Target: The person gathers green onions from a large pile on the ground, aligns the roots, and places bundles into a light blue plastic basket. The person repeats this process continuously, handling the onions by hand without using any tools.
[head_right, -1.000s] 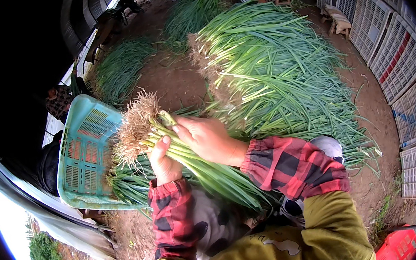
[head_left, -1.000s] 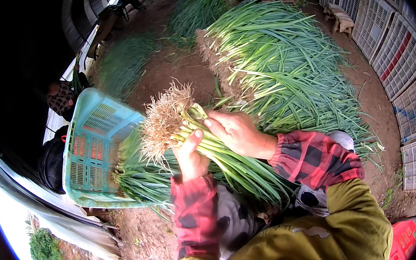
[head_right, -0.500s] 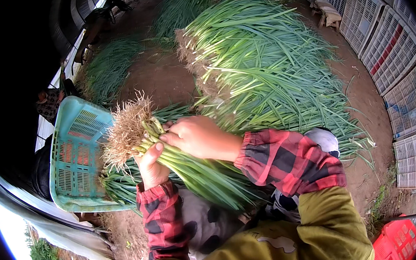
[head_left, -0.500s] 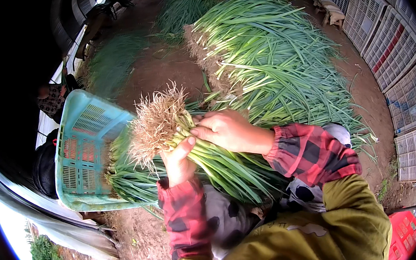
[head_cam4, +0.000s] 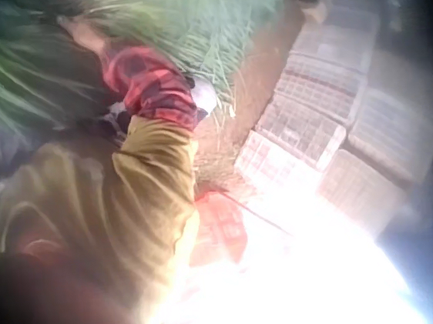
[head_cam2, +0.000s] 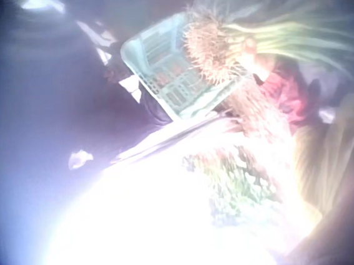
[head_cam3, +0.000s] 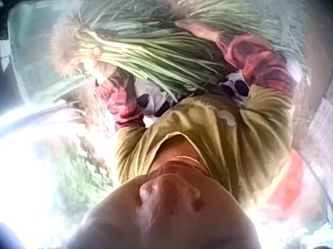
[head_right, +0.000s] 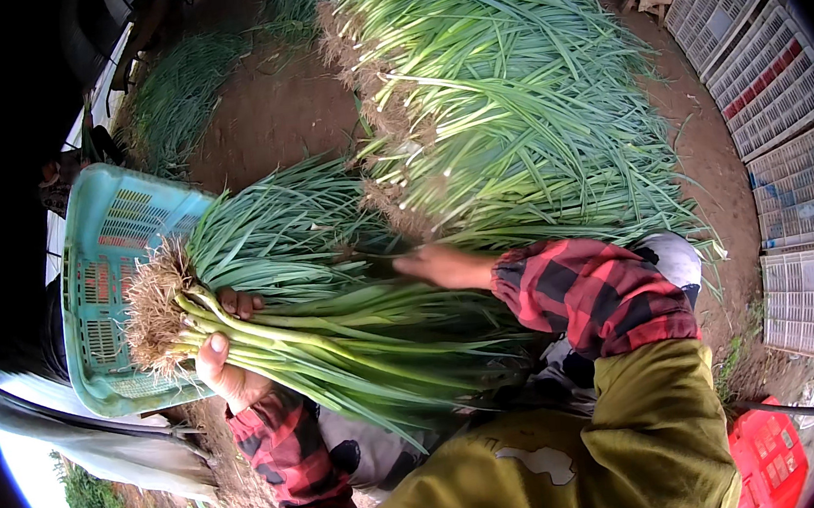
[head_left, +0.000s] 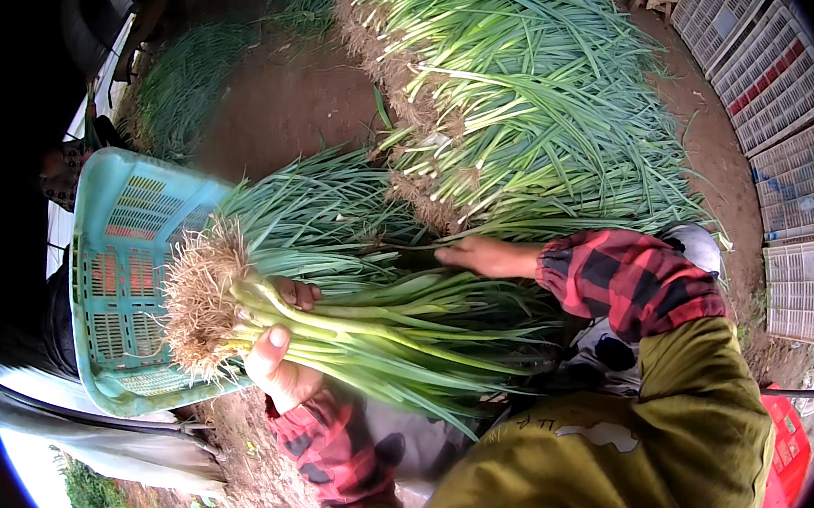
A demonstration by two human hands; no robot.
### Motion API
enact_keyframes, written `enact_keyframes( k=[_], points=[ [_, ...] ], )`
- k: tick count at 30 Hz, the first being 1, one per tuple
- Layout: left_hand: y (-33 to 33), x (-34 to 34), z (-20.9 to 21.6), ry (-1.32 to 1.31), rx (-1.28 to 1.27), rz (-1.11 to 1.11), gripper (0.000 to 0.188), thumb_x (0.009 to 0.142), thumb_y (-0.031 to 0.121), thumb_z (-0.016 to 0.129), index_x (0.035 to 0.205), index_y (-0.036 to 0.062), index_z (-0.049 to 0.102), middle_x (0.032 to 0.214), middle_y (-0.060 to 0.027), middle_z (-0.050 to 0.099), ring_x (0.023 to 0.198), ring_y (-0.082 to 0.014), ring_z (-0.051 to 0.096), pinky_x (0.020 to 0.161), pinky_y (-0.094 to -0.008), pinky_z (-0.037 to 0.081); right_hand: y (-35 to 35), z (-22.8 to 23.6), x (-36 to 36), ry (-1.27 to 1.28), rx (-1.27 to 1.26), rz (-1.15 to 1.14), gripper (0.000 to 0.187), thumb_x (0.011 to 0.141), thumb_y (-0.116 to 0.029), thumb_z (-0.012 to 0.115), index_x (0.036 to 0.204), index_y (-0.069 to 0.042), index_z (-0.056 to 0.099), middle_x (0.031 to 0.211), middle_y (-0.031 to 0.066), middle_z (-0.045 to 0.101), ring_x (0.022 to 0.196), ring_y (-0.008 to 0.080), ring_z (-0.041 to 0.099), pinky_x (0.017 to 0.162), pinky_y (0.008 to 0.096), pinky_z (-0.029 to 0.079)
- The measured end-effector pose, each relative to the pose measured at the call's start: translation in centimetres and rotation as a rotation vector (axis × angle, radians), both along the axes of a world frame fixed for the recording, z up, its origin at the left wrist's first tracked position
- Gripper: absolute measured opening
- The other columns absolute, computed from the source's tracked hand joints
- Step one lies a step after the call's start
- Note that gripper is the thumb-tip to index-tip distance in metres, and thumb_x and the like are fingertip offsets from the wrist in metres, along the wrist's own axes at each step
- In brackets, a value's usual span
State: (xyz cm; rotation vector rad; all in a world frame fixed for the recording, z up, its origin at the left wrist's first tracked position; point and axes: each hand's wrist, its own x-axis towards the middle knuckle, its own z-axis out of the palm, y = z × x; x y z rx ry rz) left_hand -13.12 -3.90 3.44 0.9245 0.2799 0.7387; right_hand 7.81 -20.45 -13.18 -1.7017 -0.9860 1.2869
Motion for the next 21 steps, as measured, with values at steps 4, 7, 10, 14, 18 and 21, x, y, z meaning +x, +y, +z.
enact_keyframes(
  k=[4,7,10,14,18,21],
  points=[
    [0.2,0.0,-0.3,0.015,-0.009,-0.021,0.058,0.059,0.015,0.072,0.112,0.0081,0.049,0.087,-0.0069,0.048,0.081,-0.0206,0.046,0.082,-0.0377,0.038,2.4,-5.6,4.0,-0.669,0.098,-0.078,0.025,0.086,-0.026,0.061,0.093,-0.002,0.065,0.083,0.0226,0.063,0.081,0.0394,0.061,0.071,0.0455,0.047],
    [-0.8,-0.2,0.3,0.035,-0.024,-0.124,0.058,0.058,0.018,0.076,0.11,0.0108,0.051,0.085,-0.0052,0.048,0.078,-0.0202,0.046,0.08,-0.0382,0.037,5.3,-8.7,4.3,-0.502,0.067,0.099,0.024,0.085,-0.021,0.061,0.098,-0.002,0.066,0.087,0.0211,0.066,0.084,0.037,0.063,0.075,0.044,0.048],
    [-0.6,-0.3,0.1,-0.041,-0.009,-0.292,0.059,0.058,0.02,0.08,0.109,0.0118,0.052,0.084,-0.0033,0.048,0.078,-0.0201,0.048,0.079,-0.0375,0.037,8.7,-10.9,2.2,-0.42,0.072,0.242,0.026,0.084,-0.017,0.061,0.103,-0.001,0.066,0.094,0.0208,0.066,0.089,0.0372,0.064,0.079,0.0434,0.049],
    [-0.8,-0.4,0.2,0.082,-0.107,-0.152,0.052,0.059,0.015,0.077,0.105,0.0092,0.053,0.085,-0.0052,0.05,0.079,-0.0215,0.049,0.078,-0.0358,0.036,11.7,-16.6,-1.8,-0.54,0.065,0.043,0.023,0.083,-0.015,0.059,0.102,-0.001,0.06,0.092,0.0222,0.064,0.089,0.0405,0.061,0.077,0.0497,0.047],
    [0.3,-0.8,-1.0,0.121,-0.168,-0.037,0.054,0.063,0.009,0.069,0.114,0.0029,0.052,0.096,-0.0136,0.054,0.091,-0.0278,0.053,0.076,-0.0389,0.05,12.4,-17.0,-2.6,-0.677,0.139,-0.125,0.016,0.084,-0.018,0.06,0.094,-0.006,0.06,0.077,0.0189,0.062,0.077,0.0399,0.061,0.068,0.051,0.046],
    [0.7,-1.1,-0.6,0.284,-0.16,0.049,0.055,0.064,0.014,0.069,0.115,0.0014,0.05,0.097,-0.0123,0.056,0.091,-0.0264,0.052,0.084,-0.0393,0.047,11.5,-8.7,-0.3,-0.716,0.243,-0.232,0.017,0.087,-0.025,0.06,0.089,-0.008,0.058,0.074,0.0165,0.061,0.071,0.0385,0.06,0.063,0.0489,0.046]
  ],
)
